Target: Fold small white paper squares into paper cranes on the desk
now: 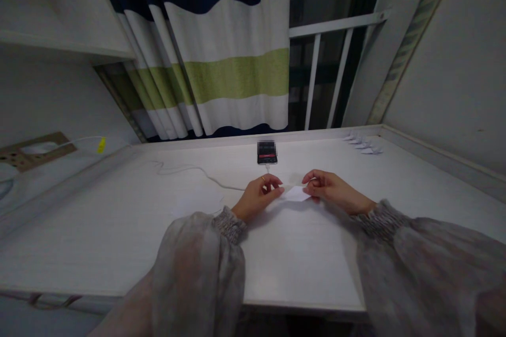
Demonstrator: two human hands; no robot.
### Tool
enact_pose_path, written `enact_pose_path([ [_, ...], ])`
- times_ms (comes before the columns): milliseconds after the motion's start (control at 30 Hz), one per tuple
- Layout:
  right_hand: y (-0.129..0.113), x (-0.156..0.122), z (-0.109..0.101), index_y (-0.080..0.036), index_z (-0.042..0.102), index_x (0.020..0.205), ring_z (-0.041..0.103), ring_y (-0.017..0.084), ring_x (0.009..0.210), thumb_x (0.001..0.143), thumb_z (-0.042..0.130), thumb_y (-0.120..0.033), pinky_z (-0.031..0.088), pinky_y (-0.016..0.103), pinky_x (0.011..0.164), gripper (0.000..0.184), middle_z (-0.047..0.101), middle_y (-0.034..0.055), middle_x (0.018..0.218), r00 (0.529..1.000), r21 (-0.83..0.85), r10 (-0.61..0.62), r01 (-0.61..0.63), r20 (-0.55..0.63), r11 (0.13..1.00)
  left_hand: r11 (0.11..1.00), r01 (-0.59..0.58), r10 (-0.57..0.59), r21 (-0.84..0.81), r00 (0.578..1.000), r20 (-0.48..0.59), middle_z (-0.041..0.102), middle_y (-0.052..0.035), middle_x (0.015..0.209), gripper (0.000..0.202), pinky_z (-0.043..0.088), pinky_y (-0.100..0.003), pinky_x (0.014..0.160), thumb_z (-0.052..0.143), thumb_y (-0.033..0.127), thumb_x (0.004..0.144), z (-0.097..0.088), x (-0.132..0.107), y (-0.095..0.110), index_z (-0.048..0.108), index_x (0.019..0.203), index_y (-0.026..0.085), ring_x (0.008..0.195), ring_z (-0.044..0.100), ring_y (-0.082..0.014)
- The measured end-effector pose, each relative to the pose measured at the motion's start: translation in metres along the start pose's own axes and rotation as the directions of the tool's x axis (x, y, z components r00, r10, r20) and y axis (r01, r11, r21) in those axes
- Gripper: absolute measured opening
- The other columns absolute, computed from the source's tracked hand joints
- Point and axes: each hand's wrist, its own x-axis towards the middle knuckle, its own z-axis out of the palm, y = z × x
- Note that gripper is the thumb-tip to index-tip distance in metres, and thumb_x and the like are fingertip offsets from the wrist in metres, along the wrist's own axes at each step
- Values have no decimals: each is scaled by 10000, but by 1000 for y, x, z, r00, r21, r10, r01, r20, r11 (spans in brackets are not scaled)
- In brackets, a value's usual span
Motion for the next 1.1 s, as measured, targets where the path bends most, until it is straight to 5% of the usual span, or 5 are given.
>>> enact_pose_path([
  [100, 4, -1, 8, -172, 430, 775, 390, 61, 412, 615, 585, -291, 285, 200, 432, 253, 437, -95, 465, 999, -32, -14, 15, 47, 999, 927, -243, 216, 286, 969, 123, 557, -34, 835, 221, 411, -248, 672, 627, 317, 676, 2, -2, 3, 606, 836, 166, 749, 496, -123],
  [200, 6, -2, 10, -178, 426, 804, 364, 67, 430, 657, 543, -274, 271, 200, 438, 211, 406, -98, 473, 995, -92, -57, 65, 83, 994, 864, -366, 258, 346, 911, 320, 575, -35, 837, 189, 393, -272, 776, 639, 280, 675, 3, -4, 4, 629, 832, 175, 826, 496, -141],
  [367, 8, -2, 9, -169, 462, 724, 395, 91, 524, 708, 491, -219, 310, 220, 501, 60, 428, -52, 560, 983, -330, -138, 172, 124, 928, 882, -280, 147, 378, 927, 345, 583, -33, 809, 163, 407, -234, 721, 616, 237, 701, 5, -3, 2, 627, 838, 149, 768, 507, -122],
  [567, 0, -10, 8, -151, 590, 764, 479, 152, 734, 756, 487, -185, 381, 296, 694, 109, 502, 45, 790, 942, -634, -250, 335, 223, 697, 880, -249, 99, 405, 929, 356, 588, -22, 769, 138, 405, -215, 700, 600, 232, 715, 5, 0, 3, 631, 809, 136, 723, 519, -108],
  [1100, 4, -10, 12, -147, 578, 734, 497, 158, 768, 801, 505, -216, 417, 300, 723, 121, 556, 49, 759, 854, -616, -349, 520, 386, 592, 858, -263, 103, 442, 930, 352, 620, -7, 761, 97, 400, -219, 739, 574, 229, 736, 6, 2, -2, 630, 779, 163, 764, 541, -116],
])
